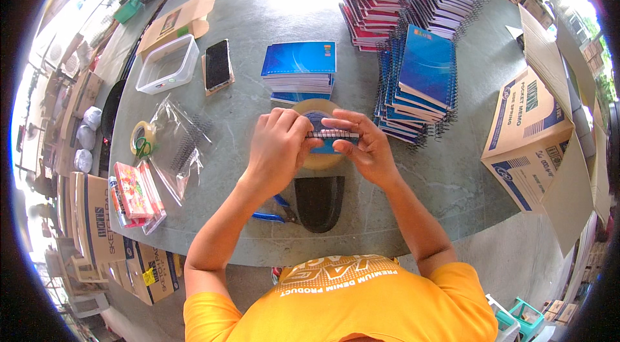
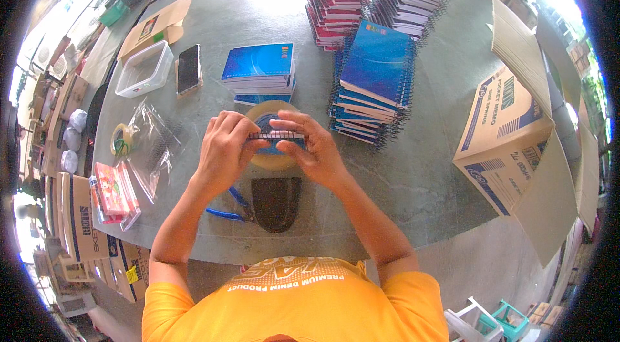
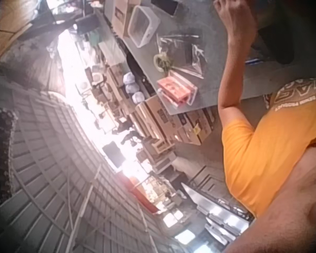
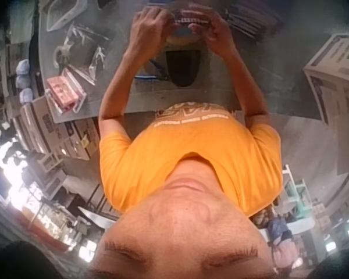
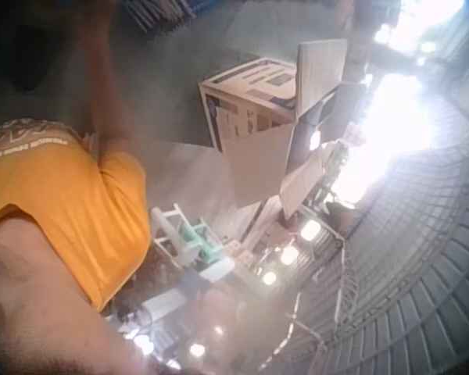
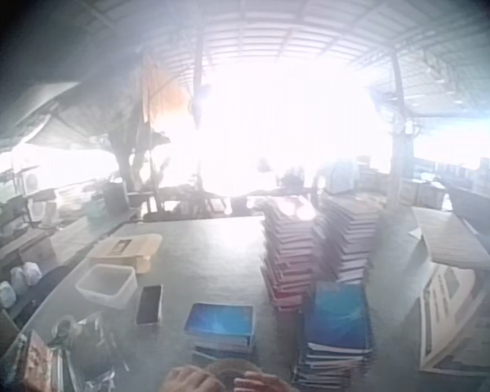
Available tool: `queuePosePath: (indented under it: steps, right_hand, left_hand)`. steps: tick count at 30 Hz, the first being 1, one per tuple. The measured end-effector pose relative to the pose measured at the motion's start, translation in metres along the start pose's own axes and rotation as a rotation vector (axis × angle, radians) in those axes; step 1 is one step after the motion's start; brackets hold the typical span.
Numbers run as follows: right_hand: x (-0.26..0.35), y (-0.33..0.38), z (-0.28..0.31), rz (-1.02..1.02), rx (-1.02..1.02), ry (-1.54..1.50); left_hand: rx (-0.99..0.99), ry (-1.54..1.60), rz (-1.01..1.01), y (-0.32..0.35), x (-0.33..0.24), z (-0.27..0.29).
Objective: The person binds notebooks by threading spiral coils into the punched edges, using pliers to trim the wire, and stacking the notebooks on the table.
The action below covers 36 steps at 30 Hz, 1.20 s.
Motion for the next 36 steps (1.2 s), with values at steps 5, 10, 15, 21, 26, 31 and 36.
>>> queuePosePath:
  steps: [5,10,15,21,26,31,36]
  right_hand:
    - [0.002,0.007,0.005,0.137,0.080,0.097]
    - [-0.012,0.014,0.021,-0.023,-0.080,0.062]
    - [-0.004,0.018,0.026,0.031,-0.111,0.351]
    - [-0.017,0.020,0.036,0.004,-0.107,0.458]
    - [-0.018,0.020,0.038,-0.018,-0.097,0.485]
    - [-0.007,0.019,0.034,0.030,-0.125,0.513]
    - [-0.006,0.022,0.034,0.101,-0.147,0.543]
  left_hand:
    - [0.009,0.015,-0.006,-0.003,-0.005,-0.003]
    - [0.053,0.044,0.044,-0.008,-0.008,-0.003]
    - [0.107,0.057,-0.001,-0.005,-0.004,-0.014]
    - [0.030,0.194,-0.083,-0.020,-0.032,-0.016]
    - [0.123,0.301,-0.138,-0.022,-0.039,-0.036]
    - [0.127,0.330,-0.126,-0.023,-0.040,-0.037]
    - [0.089,0.395,-0.154,-0.023,-0.044,-0.029]
Point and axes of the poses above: each hand's wrist, its own y-axis away from the middle knuckle, its own z-axis out of the back of the hand, x = y × z, the point moved 9 cm from there along -y, towards the middle knuckle, and after that the axes turned 5 degrees about -x, right-handed, at the moved point
